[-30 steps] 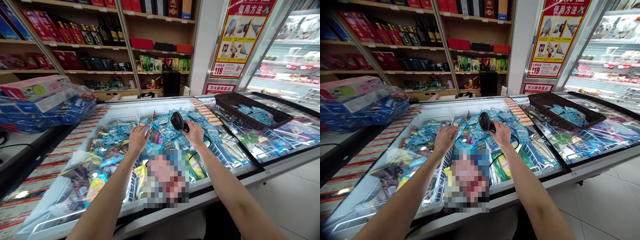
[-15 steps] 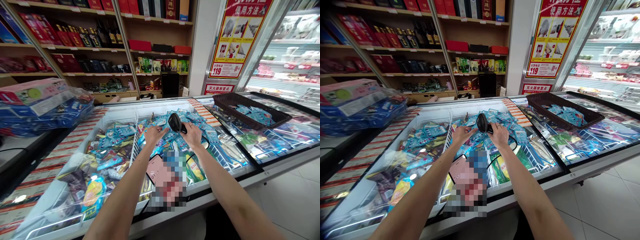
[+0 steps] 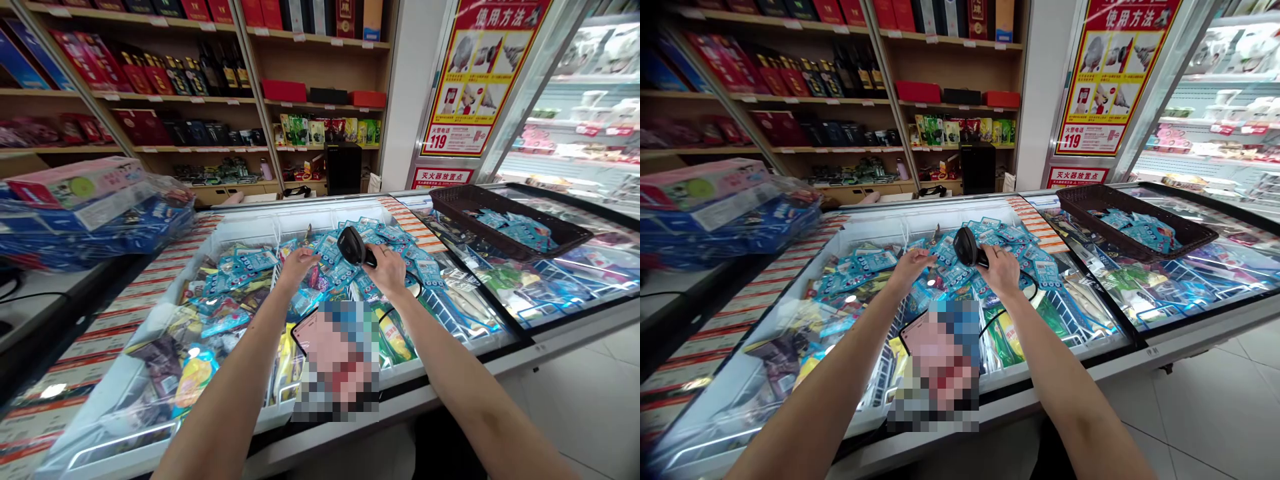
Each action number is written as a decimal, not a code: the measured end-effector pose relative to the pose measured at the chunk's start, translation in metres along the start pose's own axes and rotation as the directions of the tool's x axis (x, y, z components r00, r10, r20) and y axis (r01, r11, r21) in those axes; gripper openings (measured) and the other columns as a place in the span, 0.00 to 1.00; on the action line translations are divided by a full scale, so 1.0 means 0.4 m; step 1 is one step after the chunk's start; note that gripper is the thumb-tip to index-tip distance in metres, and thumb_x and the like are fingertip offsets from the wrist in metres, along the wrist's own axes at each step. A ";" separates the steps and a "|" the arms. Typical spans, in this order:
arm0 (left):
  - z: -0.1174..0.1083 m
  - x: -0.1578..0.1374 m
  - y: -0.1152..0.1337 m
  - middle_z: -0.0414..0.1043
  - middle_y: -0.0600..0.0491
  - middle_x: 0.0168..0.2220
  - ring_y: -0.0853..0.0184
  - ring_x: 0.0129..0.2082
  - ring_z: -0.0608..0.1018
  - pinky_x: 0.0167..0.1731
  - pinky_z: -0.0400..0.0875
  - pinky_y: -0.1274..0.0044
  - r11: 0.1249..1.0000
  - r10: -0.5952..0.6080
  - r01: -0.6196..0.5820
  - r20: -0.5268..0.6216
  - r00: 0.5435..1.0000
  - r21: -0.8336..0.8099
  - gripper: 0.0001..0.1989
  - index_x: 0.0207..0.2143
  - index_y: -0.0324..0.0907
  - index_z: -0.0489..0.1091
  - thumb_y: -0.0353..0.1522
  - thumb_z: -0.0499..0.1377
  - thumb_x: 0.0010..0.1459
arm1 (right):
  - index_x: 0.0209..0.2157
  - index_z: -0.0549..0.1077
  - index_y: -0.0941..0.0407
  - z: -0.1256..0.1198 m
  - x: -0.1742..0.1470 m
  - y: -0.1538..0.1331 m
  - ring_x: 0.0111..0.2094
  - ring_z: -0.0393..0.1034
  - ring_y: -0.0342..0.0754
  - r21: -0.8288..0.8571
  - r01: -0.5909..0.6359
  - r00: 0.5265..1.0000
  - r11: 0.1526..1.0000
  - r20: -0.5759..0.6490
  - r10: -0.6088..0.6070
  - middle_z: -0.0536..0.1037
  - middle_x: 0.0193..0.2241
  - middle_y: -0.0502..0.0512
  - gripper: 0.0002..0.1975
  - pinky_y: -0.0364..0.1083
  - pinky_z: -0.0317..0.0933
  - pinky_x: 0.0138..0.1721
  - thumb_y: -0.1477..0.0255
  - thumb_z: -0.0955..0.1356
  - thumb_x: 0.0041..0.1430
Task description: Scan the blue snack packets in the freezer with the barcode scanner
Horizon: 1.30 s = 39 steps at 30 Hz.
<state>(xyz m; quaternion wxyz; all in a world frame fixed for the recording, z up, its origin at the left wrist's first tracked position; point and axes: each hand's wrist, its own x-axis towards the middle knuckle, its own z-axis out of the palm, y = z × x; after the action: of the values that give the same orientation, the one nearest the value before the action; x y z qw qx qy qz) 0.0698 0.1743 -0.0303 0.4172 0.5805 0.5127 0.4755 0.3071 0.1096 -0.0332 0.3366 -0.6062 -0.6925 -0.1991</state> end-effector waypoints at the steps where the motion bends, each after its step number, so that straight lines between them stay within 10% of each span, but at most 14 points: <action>1: -0.010 -0.003 0.001 0.70 0.56 0.24 0.68 0.26 0.74 0.28 0.66 0.76 1.000 0.004 -0.005 -0.020 1.000 -0.028 0.19 0.32 0.40 0.65 0.41 0.65 0.40 | 0.50 0.68 0.52 0.000 0.000 0.000 0.36 0.68 0.50 0.004 0.004 1.000 1.000 -0.002 -0.004 0.75 0.39 0.55 0.20 0.45 0.54 0.37 0.62 0.67 0.57; 11: -0.133 -0.041 -0.059 0.68 0.55 0.31 0.73 0.26 0.70 0.22 0.69 0.80 0.971 0.200 -0.231 -0.346 0.917 -0.052 0.20 0.42 0.42 0.64 0.41 0.60 0.47 | 0.52 0.68 0.52 0.001 -0.003 -0.011 0.40 0.67 0.50 0.054 0.213 0.975 0.976 0.055 -0.216 0.75 0.39 0.57 0.19 0.46 0.56 0.41 0.64 0.66 0.59; 39: -0.131 -0.043 -0.063 0.73 0.51 0.36 0.67 0.33 0.74 0.29 0.71 0.77 0.951 0.287 -0.243 -0.256 0.923 0.189 0.17 0.43 0.43 0.67 0.42 0.55 0.54 | 0.49 0.68 0.53 0.009 -0.010 -0.039 0.40 0.67 0.49 0.086 0.391 0.902 0.916 0.160 -0.400 0.74 0.40 0.56 0.18 0.46 0.55 0.42 0.63 0.67 0.57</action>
<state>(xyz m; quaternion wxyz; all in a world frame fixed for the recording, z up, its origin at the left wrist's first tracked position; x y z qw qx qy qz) 0.0133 0.1601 -0.0466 0.2261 0.6018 0.5181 0.5642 0.2914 0.1065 -0.0364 0.2426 -0.4593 -0.8328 -0.1915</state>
